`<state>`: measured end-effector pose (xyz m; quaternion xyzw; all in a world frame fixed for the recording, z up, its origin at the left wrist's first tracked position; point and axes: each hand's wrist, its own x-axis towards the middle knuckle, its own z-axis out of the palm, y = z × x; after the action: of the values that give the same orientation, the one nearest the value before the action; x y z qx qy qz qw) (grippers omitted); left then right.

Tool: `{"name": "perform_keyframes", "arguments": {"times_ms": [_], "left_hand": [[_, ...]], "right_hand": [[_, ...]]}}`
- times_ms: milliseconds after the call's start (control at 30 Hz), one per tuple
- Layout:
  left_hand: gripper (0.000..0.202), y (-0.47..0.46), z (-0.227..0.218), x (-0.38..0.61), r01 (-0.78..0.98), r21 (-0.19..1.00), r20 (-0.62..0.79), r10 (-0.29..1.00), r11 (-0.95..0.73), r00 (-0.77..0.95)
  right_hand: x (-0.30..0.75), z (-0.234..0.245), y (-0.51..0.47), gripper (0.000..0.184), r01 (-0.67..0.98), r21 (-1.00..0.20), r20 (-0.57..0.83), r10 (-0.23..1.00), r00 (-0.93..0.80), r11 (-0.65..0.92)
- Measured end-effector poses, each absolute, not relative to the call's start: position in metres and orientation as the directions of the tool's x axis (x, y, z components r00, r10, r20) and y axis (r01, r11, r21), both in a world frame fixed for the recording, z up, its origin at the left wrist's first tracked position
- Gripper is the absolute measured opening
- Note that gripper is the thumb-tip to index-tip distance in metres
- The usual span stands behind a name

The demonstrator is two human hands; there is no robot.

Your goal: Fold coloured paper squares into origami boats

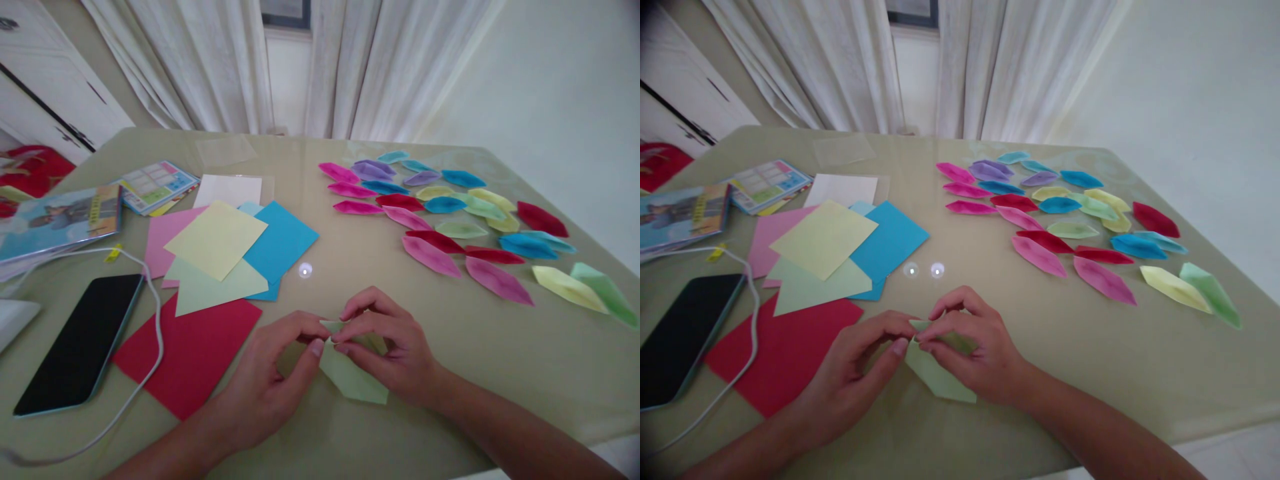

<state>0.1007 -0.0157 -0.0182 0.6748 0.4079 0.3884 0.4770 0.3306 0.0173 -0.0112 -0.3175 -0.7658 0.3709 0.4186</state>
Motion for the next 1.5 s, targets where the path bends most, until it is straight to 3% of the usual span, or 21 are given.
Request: {"name": "perform_keyframes", "arguments": {"times_ms": [500, 1167, 1300, 1400, 1500], "left_hand": [[0.011, -0.013, -0.017, 0.103, 0.17, 0.971, 0.096, 0.926, -0.167, 0.364], [0.018, -0.015, -0.01, 0.108, 0.284, 0.883, 0.252, 0.888, -0.373, 0.385], [0.01, -0.02, -0.014, 0.111, 0.274, 0.931, 0.155, 0.941, -0.241, 0.302], [0.024, -0.023, -0.018, 0.112, 0.209, 0.972, 0.064, 0.977, -0.107, 0.202], [0.026, -0.025, -0.021, 0.113, 0.2, 0.979, 0.0, 0.974, -0.046, 0.226]], "right_hand": [[0.331, -0.012, 0.02, 0.011, 0.14, -0.896, 0.323, 0.834, -0.446, 0.422], [0.329, -0.011, 0.015, 0.016, 0.151, -0.888, 0.332, 0.833, -0.442, 0.434], [0.328, -0.011, 0.014, 0.015, 0.174, -0.883, 0.332, 0.842, -0.425, 0.436], [0.328, -0.011, 0.015, 0.013, 0.191, -0.88, 0.33, 0.849, -0.414, 0.435], [0.328, -0.011, 0.016, 0.01, 0.197, -0.884, 0.321, 0.856, -0.406, 0.425]]}}
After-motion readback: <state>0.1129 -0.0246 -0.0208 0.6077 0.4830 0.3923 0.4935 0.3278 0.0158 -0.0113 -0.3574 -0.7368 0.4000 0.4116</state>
